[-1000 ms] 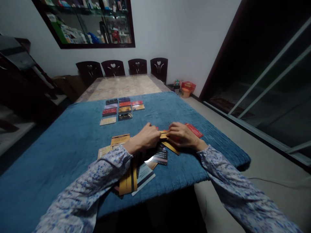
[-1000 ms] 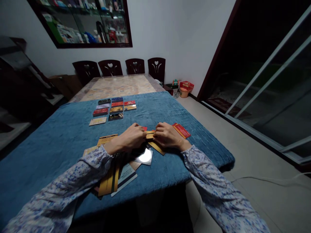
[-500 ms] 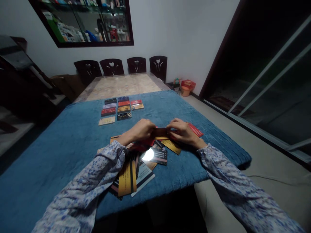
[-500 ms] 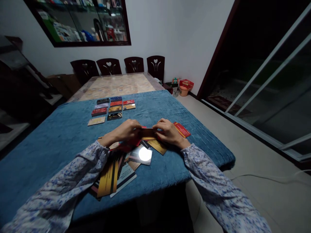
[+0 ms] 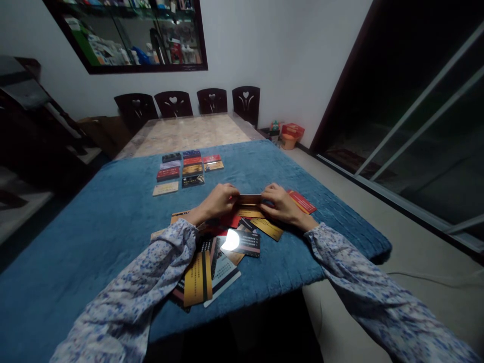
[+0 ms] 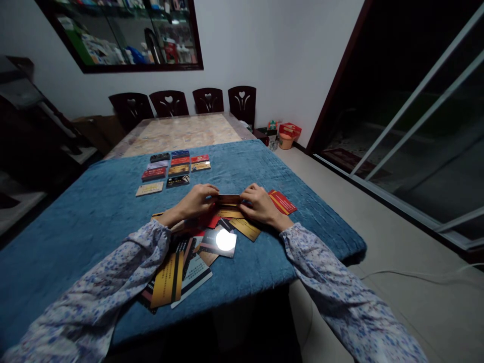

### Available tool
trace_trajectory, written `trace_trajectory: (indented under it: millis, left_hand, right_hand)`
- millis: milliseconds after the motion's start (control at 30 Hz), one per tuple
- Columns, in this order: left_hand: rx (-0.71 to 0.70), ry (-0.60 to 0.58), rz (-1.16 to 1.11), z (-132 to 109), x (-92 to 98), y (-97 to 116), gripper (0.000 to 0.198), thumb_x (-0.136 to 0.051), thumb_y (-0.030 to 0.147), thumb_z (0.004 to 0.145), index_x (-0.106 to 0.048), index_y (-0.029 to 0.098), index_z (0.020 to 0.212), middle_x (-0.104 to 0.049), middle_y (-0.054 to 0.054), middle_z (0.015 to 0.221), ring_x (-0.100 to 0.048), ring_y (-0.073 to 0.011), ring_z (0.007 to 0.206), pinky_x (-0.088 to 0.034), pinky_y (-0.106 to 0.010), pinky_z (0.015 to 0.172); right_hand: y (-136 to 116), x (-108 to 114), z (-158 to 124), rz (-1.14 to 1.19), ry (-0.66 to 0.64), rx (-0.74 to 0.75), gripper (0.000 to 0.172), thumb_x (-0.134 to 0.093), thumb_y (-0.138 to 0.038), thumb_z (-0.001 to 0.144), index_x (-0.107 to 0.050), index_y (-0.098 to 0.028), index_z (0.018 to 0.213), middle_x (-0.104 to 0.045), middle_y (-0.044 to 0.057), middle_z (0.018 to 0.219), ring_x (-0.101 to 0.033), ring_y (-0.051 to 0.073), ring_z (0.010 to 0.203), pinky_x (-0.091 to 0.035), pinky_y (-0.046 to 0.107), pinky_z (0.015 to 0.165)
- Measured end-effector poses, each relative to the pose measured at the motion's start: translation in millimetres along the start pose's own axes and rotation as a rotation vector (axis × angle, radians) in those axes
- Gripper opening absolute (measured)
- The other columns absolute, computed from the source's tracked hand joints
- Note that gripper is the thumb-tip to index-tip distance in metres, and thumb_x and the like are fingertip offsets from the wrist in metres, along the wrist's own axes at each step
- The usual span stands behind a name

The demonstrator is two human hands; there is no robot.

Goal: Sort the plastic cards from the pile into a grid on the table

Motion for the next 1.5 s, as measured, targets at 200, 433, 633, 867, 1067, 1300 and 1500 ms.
trace_trajectory:
  millis: [200, 433, 633, 867, 1067, 1300, 1500]
  left_hand:
    - [0.02, 0.062, -0.085, -1.7, 2.6, -4.7, 0.022, -0.06, 0.008, 0.082, -0.078, 0.015, 0.091, -0.078, -0.01, 0.1, -0.072, -0.0201, 0.092, -0.057, -0.031, 0.085]
    - [0.025, 0.09, -0.136, -1.9, 5.0, -10.8, 0.021, -0.061, 0.014, 0.086, -0.08, 0.016, 0.095, -0.078, -0.009, 0.105, -0.072, -0.0203, 0.098, -0.058, -0.031, 0.088]
    - [0.048, 0.158, -0.097, -1.3, 17.1, -20.9, 0.02, -0.061, 0.012, 0.086, -0.079, 0.016, 0.094, -0.079, -0.008, 0.101, -0.073, -0.02, 0.095, -0.058, -0.031, 0.088]
    - [0.053, 0.252, -0.106, -3.6, 35.3, -20.4, 0.022, -0.06, 0.013, 0.087, -0.078, 0.018, 0.097, -0.08, -0.007, 0.104, -0.074, -0.0196, 0.097, -0.057, -0.033, 0.093]
    - [0.07, 0.25, -0.08, -3.9, 29.9, -22.0, 0.016, -0.063, 0.015, 0.087, -0.077, 0.017, 0.094, -0.079, -0.006, 0.095, -0.072, -0.0199, 0.09, -0.057, -0.032, 0.086]
    - [0.134, 0.23, -0.093, -3.5, 20.2, -32.9, 0.012, -0.064, 0.015, 0.085, -0.074, 0.017, 0.091, -0.078, -0.005, 0.09, -0.07, -0.0197, 0.086, -0.055, -0.032, 0.084]
    - [0.153, 0.212, -0.111, -5.4, 10.0, -37.1, 0.012, -0.06, 0.016, 0.085, -0.07, 0.017, 0.09, -0.075, -0.004, 0.089, -0.068, -0.0188, 0.083, -0.054, -0.031, 0.081]
  right_hand:
    - [3.9, 7.7, 3.0, 0.053, 0.083, -0.038, 0.011, -0.059, -0.022, 0.092, -0.07, -0.021, 0.092, -0.072, 0.01, 0.093, -0.057, 0.026, 0.094, -0.049, 0.043, 0.086]
    - [6.5, 22.5, 16.6, 0.086, 0.192, -0.093, 0.016, -0.055, -0.028, 0.096, -0.068, -0.021, 0.101, -0.07, 0.009, 0.098, -0.063, 0.024, 0.091, -0.05, 0.038, 0.083]
    - [-6.1, 24.9, 43.7, -0.008, 0.195, -0.049, 0.018, -0.055, -0.029, 0.099, -0.069, -0.021, 0.105, -0.072, 0.01, 0.098, -0.062, 0.026, 0.094, -0.046, 0.04, 0.087]
    - [-18.9, 12.7, 62.2, -0.167, 0.186, 0.049, 0.02, -0.056, -0.035, 0.102, -0.073, -0.024, 0.101, -0.073, 0.007, 0.089, -0.055, 0.024, 0.094, -0.037, 0.04, 0.089]
    - [-21.6, -9.5, 68.5, -0.189, 0.115, 0.072, 0.017, -0.063, -0.036, 0.099, -0.076, -0.024, 0.098, -0.073, 0.007, 0.089, -0.053, 0.024, 0.095, -0.034, 0.039, 0.089]
    - [-25.9, -18.2, 66.4, -0.19, 0.121, 0.092, 0.02, -0.059, -0.033, 0.101, -0.076, -0.022, 0.098, -0.074, 0.006, 0.083, -0.052, 0.023, 0.09, -0.032, 0.037, 0.085]
    - [-20.2, -25.9, 65.5, -0.208, 0.1, 0.06, 0.019, -0.058, -0.029, 0.1, -0.076, -0.021, 0.099, -0.077, 0.007, 0.086, -0.052, 0.023, 0.089, -0.032, 0.036, 0.083]
Point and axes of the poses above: each hand's wrist, its own z-axis towards the middle knuckle, its own x-axis out of the back of the hand, y = z × x, the point moved 10 cm from there along z, towards the middle knuckle
